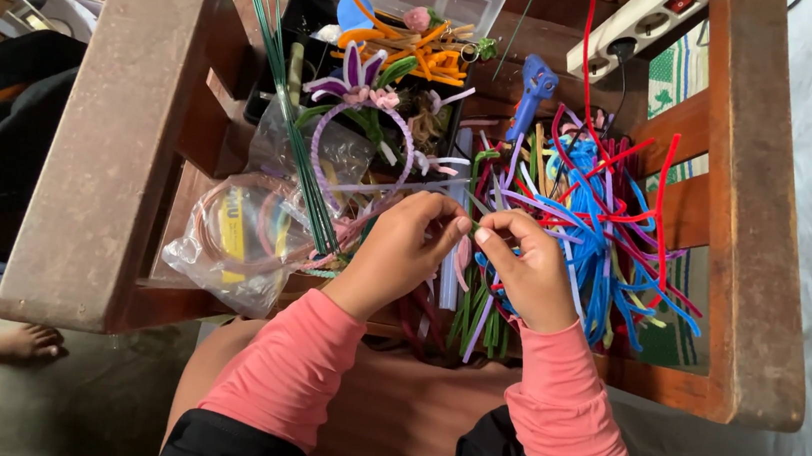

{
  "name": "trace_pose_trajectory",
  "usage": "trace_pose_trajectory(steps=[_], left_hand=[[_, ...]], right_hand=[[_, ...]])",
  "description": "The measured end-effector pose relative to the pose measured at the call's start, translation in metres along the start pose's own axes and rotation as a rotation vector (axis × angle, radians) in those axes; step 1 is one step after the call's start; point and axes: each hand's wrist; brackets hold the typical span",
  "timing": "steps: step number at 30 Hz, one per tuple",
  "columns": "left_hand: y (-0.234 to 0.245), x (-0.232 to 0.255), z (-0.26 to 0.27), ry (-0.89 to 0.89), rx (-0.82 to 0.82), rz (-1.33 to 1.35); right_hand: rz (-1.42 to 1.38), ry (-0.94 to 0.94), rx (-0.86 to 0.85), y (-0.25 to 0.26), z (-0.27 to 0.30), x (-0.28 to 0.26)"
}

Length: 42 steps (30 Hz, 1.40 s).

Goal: Assembling a decorative headband by gluing small pipe cleaner flowers onto a base using a hot glue gun.

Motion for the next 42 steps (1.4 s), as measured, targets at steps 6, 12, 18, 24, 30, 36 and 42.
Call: trace_pose_trajectory(steps=[6, 12, 18, 24, 30, 36, 42], left_hand=[[-0.002, -0.002, 0.002, 0.024, 0.003, -0.003], [-0.004, -0.009, -0.001, -0.062, 0.016, -0.068], [-0.013, -0.006, 0.003, -0.279, 0.152, -0.396], [-0.022, -0.014, 0.002, -0.273, 0.12, -0.42], [-0.029, -0.013, -0.021, -0.194, 0.105, -0.196], [-0.04, -0.02, -0.04, -0.028, 0.042, 0.15], [-0.035, -0.024, -0.039, 0.1, 0.08, 0.391]], right_hand=[[0.07, -0.002, -0.018, -0.002, -0.002, 0.016], [0.102, 0.022, 0.006, -0.004, -0.003, 0.019], [0.181, 0.015, 0.083, 0.003, -0.006, 0.049], [0.099, -0.111, 0.221, 0.019, -0.015, 0.072], [-0.302, -0.268, 0.228, 0.034, -0.019, 0.047], [-0.505, -0.284, 0.181, 0.01, -0.022, 0.048], [-0.5, -0.302, 0.135, -0.009, -0.024, 0.046]])
Point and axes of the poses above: each hand's wrist, its own z-axis away from the middle knuckle, its own y-axis out of the back of the hand, x = y × z, and after that the axes turned 5 degrees about z, right-handed
